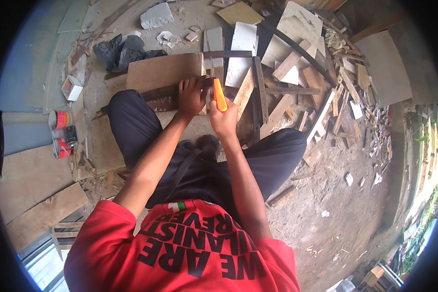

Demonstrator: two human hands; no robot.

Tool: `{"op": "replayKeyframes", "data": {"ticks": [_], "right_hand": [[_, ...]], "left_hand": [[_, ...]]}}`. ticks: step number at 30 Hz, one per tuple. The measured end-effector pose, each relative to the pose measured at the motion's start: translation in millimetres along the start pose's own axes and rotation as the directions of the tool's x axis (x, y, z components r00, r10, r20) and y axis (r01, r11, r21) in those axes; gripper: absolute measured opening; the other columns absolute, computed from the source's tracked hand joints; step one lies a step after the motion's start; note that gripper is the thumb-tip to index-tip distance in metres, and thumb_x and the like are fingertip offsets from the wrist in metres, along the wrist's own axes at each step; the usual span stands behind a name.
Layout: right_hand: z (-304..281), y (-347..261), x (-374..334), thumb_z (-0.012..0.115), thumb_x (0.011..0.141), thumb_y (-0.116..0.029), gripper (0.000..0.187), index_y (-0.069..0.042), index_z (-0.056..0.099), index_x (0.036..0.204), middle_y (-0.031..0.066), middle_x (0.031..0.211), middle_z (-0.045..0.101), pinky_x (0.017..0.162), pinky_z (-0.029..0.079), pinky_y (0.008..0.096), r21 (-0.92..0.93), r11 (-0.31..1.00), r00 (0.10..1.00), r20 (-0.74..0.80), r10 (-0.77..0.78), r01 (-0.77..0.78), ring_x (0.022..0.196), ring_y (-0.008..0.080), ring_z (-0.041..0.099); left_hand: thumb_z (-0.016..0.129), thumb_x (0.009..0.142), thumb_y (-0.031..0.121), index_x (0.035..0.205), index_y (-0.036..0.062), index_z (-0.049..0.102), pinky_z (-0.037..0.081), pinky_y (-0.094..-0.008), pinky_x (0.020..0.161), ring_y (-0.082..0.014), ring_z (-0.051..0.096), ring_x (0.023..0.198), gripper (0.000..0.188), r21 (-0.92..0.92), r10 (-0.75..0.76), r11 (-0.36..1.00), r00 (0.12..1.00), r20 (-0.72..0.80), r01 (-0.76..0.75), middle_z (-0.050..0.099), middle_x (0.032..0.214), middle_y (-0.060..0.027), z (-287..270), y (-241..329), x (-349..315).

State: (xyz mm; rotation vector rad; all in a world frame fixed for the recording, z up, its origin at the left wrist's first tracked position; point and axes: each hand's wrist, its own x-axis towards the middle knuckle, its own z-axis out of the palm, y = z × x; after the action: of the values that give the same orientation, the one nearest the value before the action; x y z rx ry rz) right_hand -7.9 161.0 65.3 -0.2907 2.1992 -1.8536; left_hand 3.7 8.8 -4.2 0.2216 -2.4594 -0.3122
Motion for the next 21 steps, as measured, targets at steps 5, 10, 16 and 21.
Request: {"op": "replayKeyframes", "data": {"ticks": [5, 10, 16, 21], "right_hand": [[-10.8, 5.6, -25.7, 0.060, 0.088, -0.013, 0.021, 0.002, 0.055, 0.074, 0.0032, 0.058, 0.049, 0.052, 0.039, 0.0312, 0.039, 0.999, 0.999, 0.017, 0.037, -0.037, 0.056, 0.0089, 0.045], [-51.6, 24.4, -124.4, 0.059, 0.089, -0.004, 0.009, 0.001, 0.059, 0.081, 0.0002, 0.063, 0.053, 0.053, 0.041, 0.0257, 0.025, 0.998, 0.996, 0.077, 0.050, -0.052, 0.057, 0.0062, 0.049], [-50.6, 17.6, -104.4, 0.058, 0.087, -0.003, 0.008, 0.001, 0.059, 0.081, 0.0001, 0.063, 0.052, 0.053, 0.041, 0.0253, -0.017, 1.000, 0.998, 0.069, 0.009, -0.008, 0.058, 0.0057, 0.049], [8.6, -4.6, 26.3, 0.059, 0.089, -0.011, 0.020, 0.003, 0.056, 0.074, 0.0024, 0.058, 0.047, 0.051, 0.038, 0.0309, -0.029, 0.998, 0.998, -0.023, 0.054, -0.054, 0.057, 0.0073, 0.043]], "left_hand": [[0.063, 0.089, 0.029, 0.119, 0.0047, 0.058, 0.037, -0.0475, 0.097, -0.0315, 0.055, 0.100, 0.039, 0.028, -0.034, 0.999, 0.995, 0.097, 0.031, 0.059, 0.108, -0.0132, 2.8, 2.1, -2.1], [0.065, 0.089, 0.030, 0.123, 0.0049, 0.057, 0.034, -0.0484, 0.102, -0.0309, 0.054, 0.107, 0.043, 0.007, -0.085, 0.996, 0.987, 0.134, 0.085, 0.058, 0.113, -0.0118, 5.0, -2.5, -0.1], [0.064, 0.091, 0.032, 0.125, 0.0062, 0.056, 0.033, -0.0491, 0.104, -0.0304, 0.054, 0.109, 0.043, 0.021, -0.138, 0.990, 0.971, 0.196, 0.136, 0.058, 0.116, -0.0118, 4.8, 1.2, 4.4], [0.056, 0.094, 0.036, 0.124, 0.0072, 0.058, 0.034, -0.0486, 0.102, -0.0313, 0.054, 0.108, 0.041, 0.025, -0.102, 0.995, 0.984, 0.146, 0.100, 0.059, 0.117, -0.0117, 5.8, -0.8, 9.7]]}}
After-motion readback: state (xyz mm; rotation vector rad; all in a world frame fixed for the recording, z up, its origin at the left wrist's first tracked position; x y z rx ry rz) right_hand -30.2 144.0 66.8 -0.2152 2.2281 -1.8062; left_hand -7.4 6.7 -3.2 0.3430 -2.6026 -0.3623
